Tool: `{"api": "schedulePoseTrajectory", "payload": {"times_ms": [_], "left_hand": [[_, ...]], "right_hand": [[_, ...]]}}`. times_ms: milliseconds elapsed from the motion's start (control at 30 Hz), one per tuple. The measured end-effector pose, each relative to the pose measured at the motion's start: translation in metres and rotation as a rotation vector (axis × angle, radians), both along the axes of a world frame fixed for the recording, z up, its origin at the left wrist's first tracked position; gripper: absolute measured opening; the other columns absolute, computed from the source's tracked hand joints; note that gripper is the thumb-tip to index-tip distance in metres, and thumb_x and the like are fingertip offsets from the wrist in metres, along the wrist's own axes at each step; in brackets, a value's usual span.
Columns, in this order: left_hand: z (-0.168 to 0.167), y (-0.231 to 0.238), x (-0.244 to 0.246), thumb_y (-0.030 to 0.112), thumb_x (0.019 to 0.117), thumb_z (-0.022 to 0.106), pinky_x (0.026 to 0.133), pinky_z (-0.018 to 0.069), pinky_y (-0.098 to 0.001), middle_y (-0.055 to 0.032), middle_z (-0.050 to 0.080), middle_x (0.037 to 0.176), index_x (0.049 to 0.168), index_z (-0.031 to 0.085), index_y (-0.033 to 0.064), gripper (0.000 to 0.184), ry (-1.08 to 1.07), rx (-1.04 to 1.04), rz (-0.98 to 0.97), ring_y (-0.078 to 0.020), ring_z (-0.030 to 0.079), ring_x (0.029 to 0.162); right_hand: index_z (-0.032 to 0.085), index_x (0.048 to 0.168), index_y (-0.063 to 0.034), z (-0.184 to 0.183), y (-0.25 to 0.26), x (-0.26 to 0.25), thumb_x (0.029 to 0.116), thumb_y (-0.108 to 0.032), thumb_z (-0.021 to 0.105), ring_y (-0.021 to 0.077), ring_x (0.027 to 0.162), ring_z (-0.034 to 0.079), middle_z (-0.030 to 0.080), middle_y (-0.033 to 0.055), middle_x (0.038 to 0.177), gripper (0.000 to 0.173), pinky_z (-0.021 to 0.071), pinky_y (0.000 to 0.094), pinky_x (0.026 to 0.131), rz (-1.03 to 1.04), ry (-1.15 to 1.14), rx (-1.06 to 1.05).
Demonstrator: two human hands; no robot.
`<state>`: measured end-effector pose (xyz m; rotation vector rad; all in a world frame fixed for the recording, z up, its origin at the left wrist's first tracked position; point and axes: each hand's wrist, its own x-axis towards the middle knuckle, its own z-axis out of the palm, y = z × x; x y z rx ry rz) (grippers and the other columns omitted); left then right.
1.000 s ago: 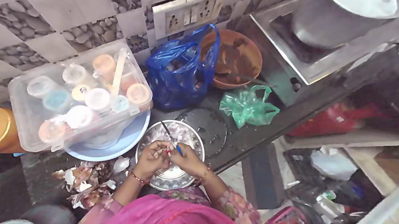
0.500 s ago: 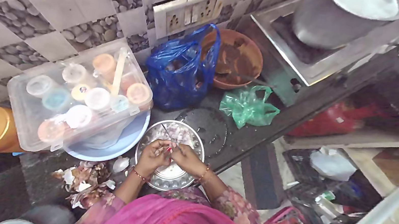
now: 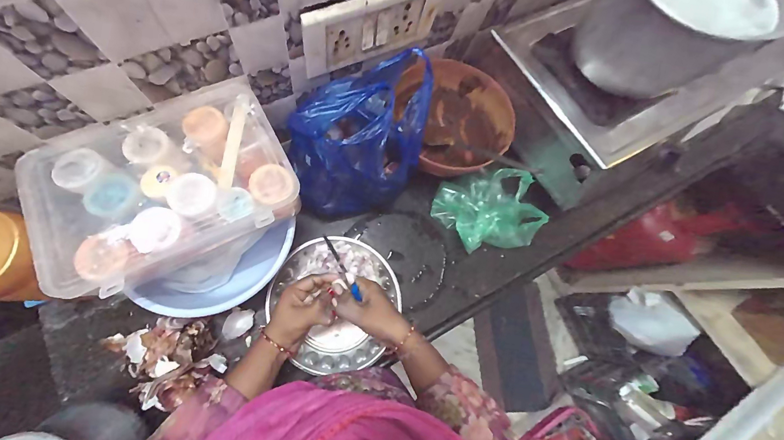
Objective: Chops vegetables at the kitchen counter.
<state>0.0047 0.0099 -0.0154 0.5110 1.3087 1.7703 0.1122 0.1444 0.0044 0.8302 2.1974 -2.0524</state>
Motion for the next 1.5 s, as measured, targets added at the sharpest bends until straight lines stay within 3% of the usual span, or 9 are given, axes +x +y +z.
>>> {"api": "schedulePoseTrajectory", "payload": {"times_ms": [200, 500, 733, 800, 900, 1067, 1200, 1333, 1500], "left_hand": [[0.0, 0.001, 0.0, -0.004, 0.0719, 0.074, 0.076, 0.0576, -0.0213, 0.0051, 0.073, 0.099, 0.111, 0.068, 0.0002, 0.04, -0.013, 0.04, -0.018, -0.0019, 0.068, 0.084], [0.002, 0.004, -0.004, 0.0, 0.0753, 0.072, 0.069, 0.056, -0.0191, 0.0077, 0.072, 0.091, 0.104, 0.07, 0.0044, 0.029, 0.024, 0.001, -0.029, 0.0, 0.065, 0.075], [-0.003, 0.01, -0.004, 0.002, 0.0779, 0.072, 0.079, 0.0567, -0.0219, 0.0029, 0.07, 0.103, 0.117, 0.061, -0.0027, 0.041, 0.047, -0.005, -0.041, -0.0024, 0.066, 0.086], [-0.002, 0.011, -0.004, 0.002, 0.0855, 0.066, 0.08, 0.0565, -0.022, -0.0006, 0.068, 0.107, 0.128, 0.056, -0.0089, 0.045, 0.062, -0.037, -0.037, -0.0029, 0.066, 0.088], [0.003, 0.009, -0.005, 0.002, 0.0892, 0.061, 0.079, 0.0561, -0.022, -0.0006, 0.069, 0.101, 0.123, 0.061, -0.0074, 0.035, 0.102, -0.119, -0.01, -0.0037, 0.065, 0.085], [0.021, -0.003, -0.009, -0.004, 0.0863, 0.067, 0.08, 0.0585, -0.0241, -0.0053, 0.069, 0.104, 0.118, 0.06, -0.0066, 0.033, 0.052, -0.246, 0.011, -0.0069, 0.068, 0.088], [0.022, -0.006, -0.006, -0.002, 0.0866, 0.067, 0.078, 0.0576, -0.0227, -0.0028, 0.069, 0.101, 0.114, 0.063, -0.0053, 0.028, 0.05, -0.22, 0.036, -0.0052, 0.067, 0.086], [0.016, -0.007, -0.004, -0.004, 0.0847, 0.067, 0.08, 0.0575, -0.0239, -0.0014, 0.071, 0.101, 0.115, 0.063, -0.003, 0.031, -0.039, -0.138, 0.035, -0.0062, 0.067, 0.087], [0.016, -0.009, -0.003, -0.002, 0.0856, 0.066, 0.064, 0.0557, -0.0202, 0.0013, 0.071, 0.092, 0.109, 0.066, 0.002, 0.024, -0.127, -0.094, 0.026, -0.0038, 0.065, 0.072]], "right_hand": [[0.056, 0.095, -0.0003, 0.013, 0.0, -0.002, 0.1037, -0.029, 0.053, 0.0072, 0.066, 0.049, 0.05, 0.0013, 0.078, 0.03, 0.0436, 0.0269, 0.064, 0.081, -0.076, 0.065], [0.055, 0.084, -0.0032, 0.011, -0.001, -0.003, 0.1055, -0.029, 0.046, 0.0082, 0.067, 0.049, 0.049, 0.001, 0.074, 0.035, 0.0429, 0.0291, 0.065, 0.082, -0.06, 0.127], [0.056, 0.081, -0.0012, 0.006, 0.0, -0.006, 0.1059, -0.027, 0.045, 0.0113, 0.071, 0.05, 0.05, 0.0038, 0.076, 0.038, 0.0441, 0.032, 0.068, 0.07, -0.089, 0.161], [0.056, 0.083, -0.0033, 0.001, -0.001, -0.005, 0.1047, -0.027, 0.047, 0.0075, 0.063, 0.048, 0.049, 0.0, 0.072, 0.033, 0.0428, 0.0279, 0.061, 0.026, -0.07, 0.068], [0.053, 0.092, -0.0059, 0.006, 0.003, 0.0, 0.1027, -0.025, 0.05, 0.0048, 0.053, 0.043, 0.045, -0.0033, 0.069, 0.022, 0.0399, 0.0238, 0.051, 0.01, -0.108, -0.087], [0.062, 0.111, 0.0012, 0.04, 0.015, 0.009, 0.1062, -0.027, 0.036, 0.0234, 0.085, 0.059, 0.06, 0.0139, 0.091, 0.038, 0.0481, 0.0447, 0.08, 0.163, -0.215, 0.304], [0.066, 0.116, 0.0021, 0.053, 0.017, 0.0, 0.1081, -0.025, 0.038, 0.0361, 0.104, 0.067, 0.068, 0.0216, 0.11, 0.039, 0.0513, 0.0549, 0.09, 0.153, -0.331, 0.63], [0.068, 0.115, -0.0008, 0.038, 0.018, -0.007, 0.1043, -0.03, 0.051, 0.0377, 0.101, 0.069, 0.07, 0.0201, 0.11, 0.035, 0.0537, 0.0573, 0.085, 0.147, -0.328, 0.763], [0.068, 0.115, 0.0035, 0.033, 0.019, -0.002, 0.1052, -0.024, 0.051, 0.035, 0.095, 0.07, 0.071, 0.0213, 0.104, 0.034, 0.0545, 0.0528, 0.087, 0.055, -0.192, 0.678]]}}
